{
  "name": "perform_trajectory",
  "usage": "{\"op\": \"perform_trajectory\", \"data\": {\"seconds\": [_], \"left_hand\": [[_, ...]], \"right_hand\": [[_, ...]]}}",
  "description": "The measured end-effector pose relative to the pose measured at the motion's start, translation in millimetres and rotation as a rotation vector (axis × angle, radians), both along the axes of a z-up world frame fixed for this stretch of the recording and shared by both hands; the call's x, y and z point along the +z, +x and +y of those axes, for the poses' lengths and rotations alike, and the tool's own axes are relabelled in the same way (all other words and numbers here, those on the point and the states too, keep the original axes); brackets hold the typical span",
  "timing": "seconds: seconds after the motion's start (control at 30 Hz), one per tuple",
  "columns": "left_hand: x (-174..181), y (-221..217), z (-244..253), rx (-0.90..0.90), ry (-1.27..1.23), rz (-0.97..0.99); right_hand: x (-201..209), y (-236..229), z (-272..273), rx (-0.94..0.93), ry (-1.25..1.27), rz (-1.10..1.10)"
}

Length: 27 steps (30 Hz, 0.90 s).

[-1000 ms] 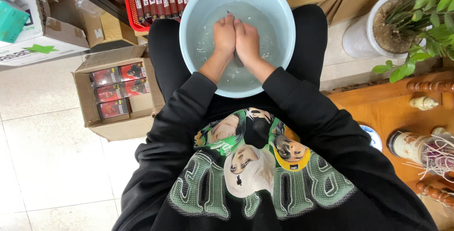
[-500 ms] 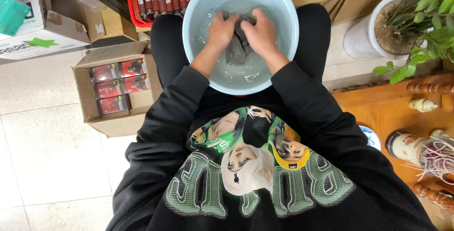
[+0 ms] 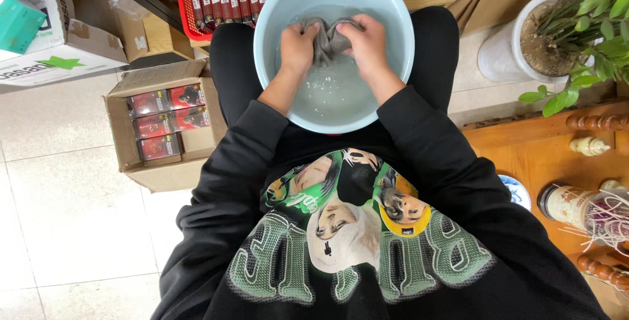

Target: The person removes a screen protector from its box, washes a cloth in a bucket of water, wrings it out, wipes a wooden surface, and then wipes the front and back of the box.

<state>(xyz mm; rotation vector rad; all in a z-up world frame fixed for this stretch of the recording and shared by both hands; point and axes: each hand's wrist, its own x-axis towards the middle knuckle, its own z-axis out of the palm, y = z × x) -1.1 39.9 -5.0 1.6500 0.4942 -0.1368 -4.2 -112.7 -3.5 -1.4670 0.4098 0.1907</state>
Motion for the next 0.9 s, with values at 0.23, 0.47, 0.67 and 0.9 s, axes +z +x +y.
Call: {"op": "perform_trajectory", "data": {"seconds": [0.23,0.47,0.67,0.9], "left_hand": [[17.2,0.0,-38.6,0.058,-0.075,-0.016],[10.6,-5.5,-51.6,0.052,0.031,-0.022],[11.2,0.2,-41.0,0.013,0.056,-0.041],[9.4,-15.0,-51.2,0.014,0.042,-0.026]], "right_hand": [[8.4,-4.7,29.8,-0.127,0.073,-0.169],[10.4,1.9,31.6,-0.11,-0.172,-0.17],[-3.2,-15.2,37.6,-0.062,-0.31,-0.158],[2.6,-0.7,30.6,-0.09,-0.259,-0.203]]}}
